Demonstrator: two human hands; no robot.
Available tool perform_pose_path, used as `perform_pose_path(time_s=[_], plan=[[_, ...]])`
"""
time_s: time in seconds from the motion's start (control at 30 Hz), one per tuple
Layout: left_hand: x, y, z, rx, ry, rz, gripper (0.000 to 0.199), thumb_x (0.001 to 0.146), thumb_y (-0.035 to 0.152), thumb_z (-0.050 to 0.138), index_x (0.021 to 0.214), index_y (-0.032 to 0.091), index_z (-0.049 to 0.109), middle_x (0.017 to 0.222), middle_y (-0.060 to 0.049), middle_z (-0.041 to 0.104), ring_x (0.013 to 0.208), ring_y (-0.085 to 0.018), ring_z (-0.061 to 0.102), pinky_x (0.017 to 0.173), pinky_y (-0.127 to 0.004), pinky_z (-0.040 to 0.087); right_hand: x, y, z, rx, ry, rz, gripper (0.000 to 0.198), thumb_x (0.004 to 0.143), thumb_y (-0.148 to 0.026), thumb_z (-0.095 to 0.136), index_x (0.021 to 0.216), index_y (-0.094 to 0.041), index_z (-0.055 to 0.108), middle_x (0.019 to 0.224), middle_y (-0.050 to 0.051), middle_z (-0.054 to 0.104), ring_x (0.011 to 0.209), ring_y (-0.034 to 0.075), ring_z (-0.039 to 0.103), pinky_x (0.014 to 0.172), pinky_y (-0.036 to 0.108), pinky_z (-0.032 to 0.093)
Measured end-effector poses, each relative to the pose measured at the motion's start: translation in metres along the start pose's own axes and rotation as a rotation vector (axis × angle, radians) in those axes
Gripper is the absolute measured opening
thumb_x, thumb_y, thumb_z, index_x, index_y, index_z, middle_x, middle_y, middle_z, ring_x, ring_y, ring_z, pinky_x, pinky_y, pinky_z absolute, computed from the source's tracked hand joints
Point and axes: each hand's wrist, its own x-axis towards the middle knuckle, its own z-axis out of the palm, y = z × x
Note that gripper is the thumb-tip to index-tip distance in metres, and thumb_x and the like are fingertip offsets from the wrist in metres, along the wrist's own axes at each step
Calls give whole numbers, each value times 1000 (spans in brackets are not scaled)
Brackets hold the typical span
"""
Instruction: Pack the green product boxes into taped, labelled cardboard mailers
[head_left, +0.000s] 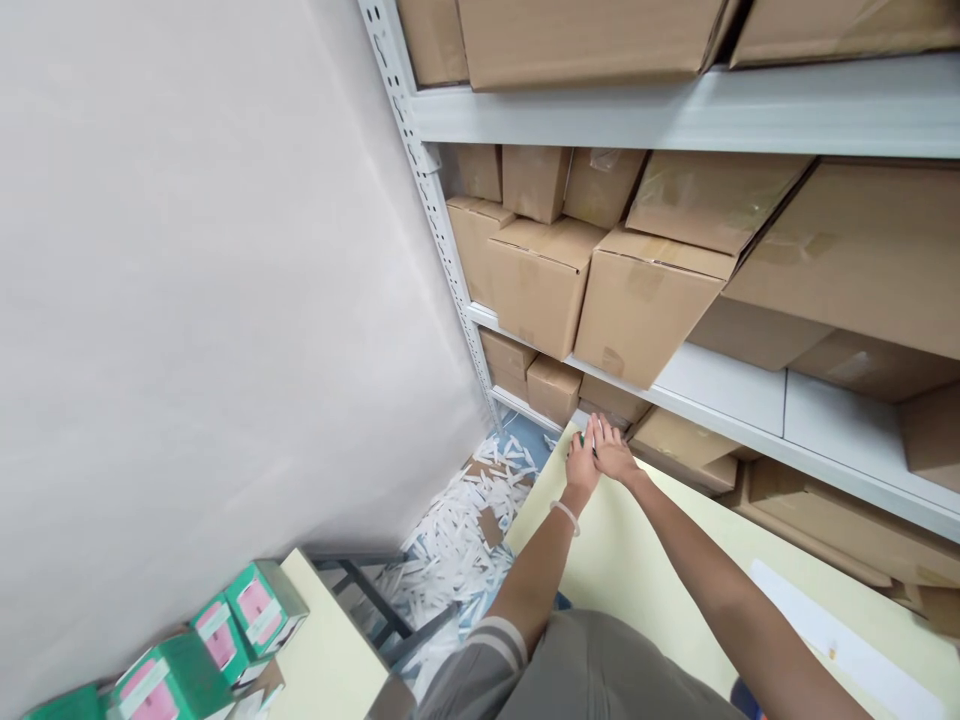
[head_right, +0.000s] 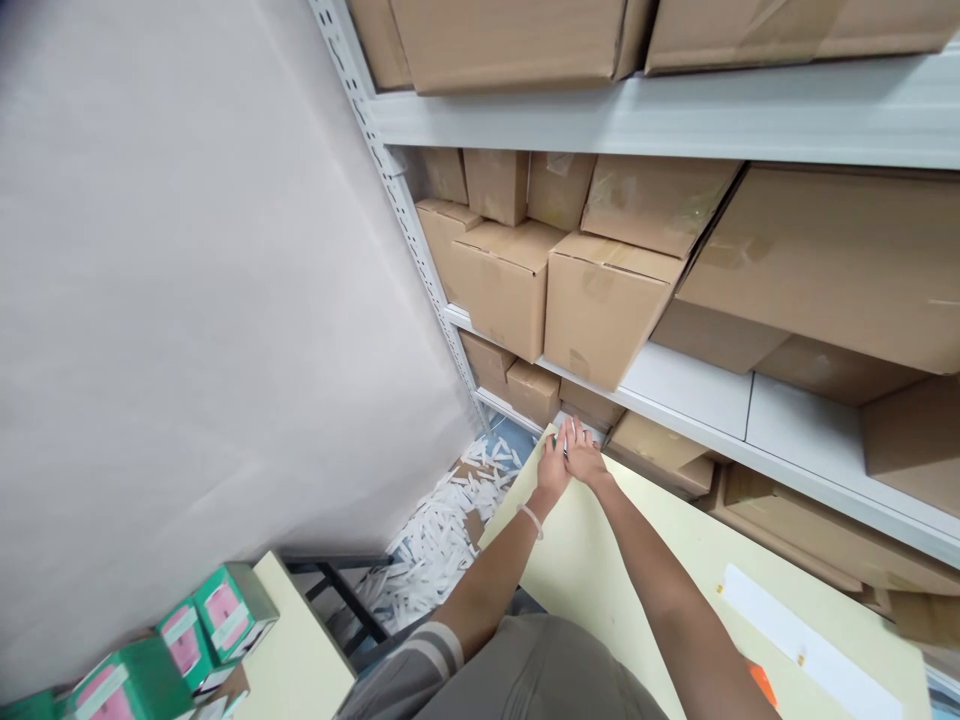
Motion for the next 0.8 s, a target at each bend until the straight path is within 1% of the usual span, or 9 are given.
perform_pose_path(time_s=[0.1, 0.27, 0.37, 0.47, 0.53, 0.63, 0.7, 0.8], plan=[[0, -4, -2, 84, 1, -21, 83, 80, 20, 61, 153, 30, 25, 140, -14, 46, 126, -31, 47, 106, -41, 40, 1, -4, 3, 5, -18, -1, 91, 93, -32, 41, 149, -17, -30, 164, 19, 0, 133, 34, 36, 96, 46, 43], [1, -4, -3, 119, -9, -21, 82, 81, 26, 61, 154, 28, 23, 142, -15, 44, 125, -32, 48, 104, -41, 41, 3, -5, 2, 13, -32, -3, 97, 90, -29, 45, 149, -18, -31, 163, 20, -6, 134, 37, 36, 97, 49, 42], [1, -3, -5, 151, -51, -6, 86, 79, 20, 60, 155, 26, 20, 143, -16, 42, 129, -32, 45, 106, -43, 39, 2, -2, -1, 37, -65, -10, 105, 83, -24, 51, 149, -19, -30, 163, 19, -9, 136, 37, 34, 102, 49, 38], [1, -1, -10, 190, -86, 60, 91, 75, 11, 59, 155, 23, 18, 148, -18, 36, 135, -32, 40, 111, -44, 34, -1, 5, -3, 72, -54, -21, 111, 78, -24, 58, 152, -19, -25, 163, 19, -9, 141, 36, 29, 109, 48, 30], [0, 0, -13, 208, -75, 106, 93, 72, 7, 57, 155, 22, 18, 150, -19, 32, 139, -32, 35, 113, -43, 31, -6, 11, -3, 120, -26, -23, 109, 79, -30, 60, 154, -19, -19, 163, 19, -7, 143, 37, 25, 112, 48, 25], [-1, 2, -18, 216, -61, 148, 96, 69, 4, 57, 155, 24, 18, 151, -17, 31, 144, -30, 30, 115, -42, 29, -14, 19, -1, 204, 10, -28, 105, 81, -39, 59, 156, -22, -13, 164, 19, -3, 146, 36, 20, 114, 48, 23], [-2, 4, -20, 206, -65, 154, 97, 68, 4, 58, 154, 26, 18, 151, -16, 31, 143, -30, 31, 114, -42, 30, -19, 23, 1, 254, 24, -23, 101, 83, -44, 56, 156, -23, -10, 164, 18, 0, 147, 35, 19, 113, 48, 24], [-3, 5, -22, 170, -71, 163, 93, 71, 10, 60, 154, 25, 20, 150, -17, 33, 140, -33, 35, 112, -45, 33, -26, 26, 2, 323, 41, 22, 86, 90, -49, 47, 158, -20, 2, 163, 19, 10, 146, 33, 23, 112, 45, 28]])
